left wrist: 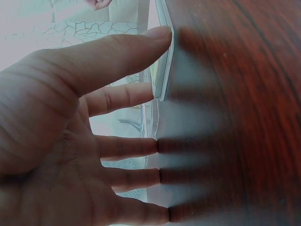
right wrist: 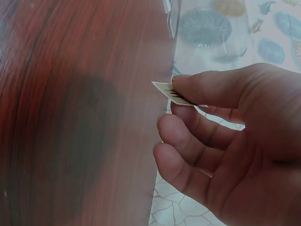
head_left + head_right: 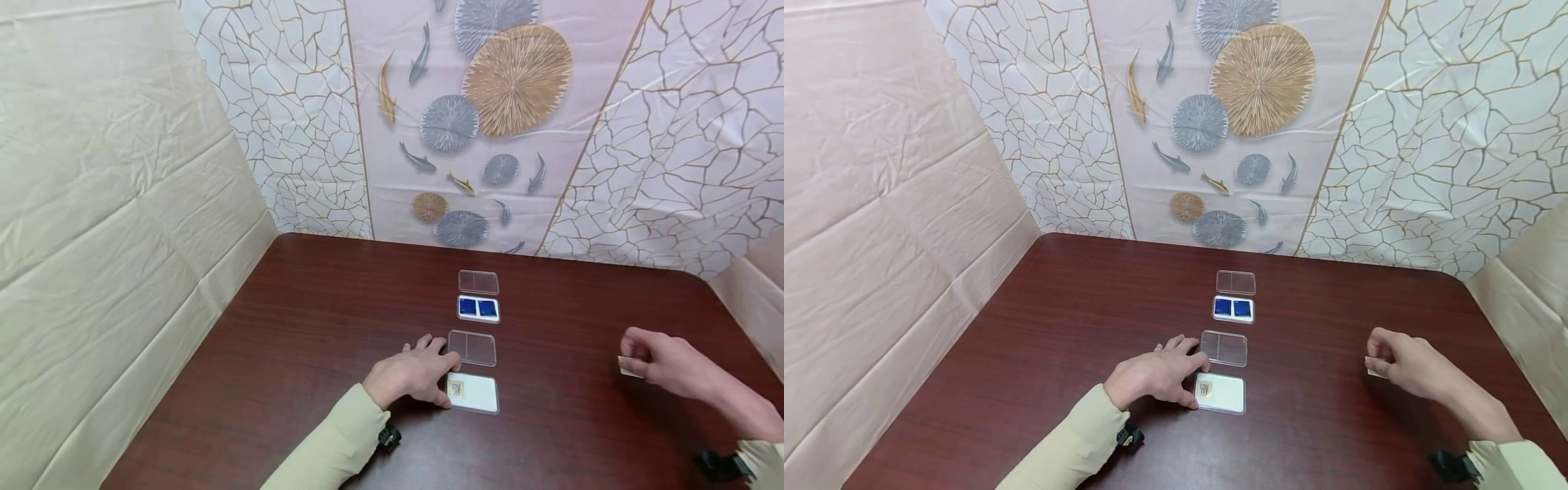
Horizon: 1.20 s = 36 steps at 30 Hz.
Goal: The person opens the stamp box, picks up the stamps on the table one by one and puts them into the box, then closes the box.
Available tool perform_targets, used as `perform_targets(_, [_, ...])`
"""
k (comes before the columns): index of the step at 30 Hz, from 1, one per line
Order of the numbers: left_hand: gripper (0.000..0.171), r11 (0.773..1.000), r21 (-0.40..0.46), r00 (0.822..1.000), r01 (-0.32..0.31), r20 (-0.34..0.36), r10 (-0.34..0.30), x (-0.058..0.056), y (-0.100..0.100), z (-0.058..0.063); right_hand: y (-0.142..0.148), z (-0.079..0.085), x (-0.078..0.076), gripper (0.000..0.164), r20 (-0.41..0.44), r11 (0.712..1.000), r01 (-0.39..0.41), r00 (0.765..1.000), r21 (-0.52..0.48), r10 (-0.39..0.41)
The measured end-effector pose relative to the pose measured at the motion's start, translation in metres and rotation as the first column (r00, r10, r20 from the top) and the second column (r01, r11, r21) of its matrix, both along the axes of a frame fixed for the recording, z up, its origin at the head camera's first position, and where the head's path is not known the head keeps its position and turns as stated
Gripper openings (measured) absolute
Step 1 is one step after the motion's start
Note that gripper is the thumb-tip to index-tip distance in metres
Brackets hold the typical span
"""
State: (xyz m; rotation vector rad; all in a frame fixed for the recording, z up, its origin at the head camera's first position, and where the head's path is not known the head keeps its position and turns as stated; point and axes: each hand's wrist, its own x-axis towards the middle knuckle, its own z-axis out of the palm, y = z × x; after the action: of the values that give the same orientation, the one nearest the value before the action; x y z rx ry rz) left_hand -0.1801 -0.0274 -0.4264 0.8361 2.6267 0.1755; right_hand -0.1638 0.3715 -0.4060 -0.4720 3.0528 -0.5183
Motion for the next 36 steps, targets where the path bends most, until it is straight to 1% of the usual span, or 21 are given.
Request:
perform_targets(3, [0.044,1.0,0.0,1.0,-0.002,0.004,0.002,0.0,0.0,0.0,-0.004,-0.001,-0.001,0.024,-0.014,1.0,-0.004,1.0,-0.008,0.004])
perform_targets(8, [0.044,1.0,0.0,1.0,-0.004,0.007,0.004,0.0,-0.001,0.0,-0.011,-0.001,-0.002,0.024,-0.014,1.0,-0.007,1.0,-0.015,0.006])
perform_targets(18, [0.044,1.0,0.003,1.0,-0.011,0.019,0.011,0.0,0.0,0.0,-0.028,0.005,-0.002,0.024,-0.013,0.999,-0.027,1.0,-0.019,0.027])
perform_targets(22, [0.044,1.0,0.003,1.0,-0.01,0.017,0.01,0.0,0.0,0.0,-0.032,0.004,-0.002,0.024,-0.007,0.999,-0.031,1.0,-0.031,0.03])
perform_targets(36, [0.044,1.0,0.001,1.0,-0.009,0.014,0.009,0.001,0.0,0.001,-0.05,0.002,-0.002,0.026,-0.032,0.995,-0.077,0.997,-0.07,0.074])
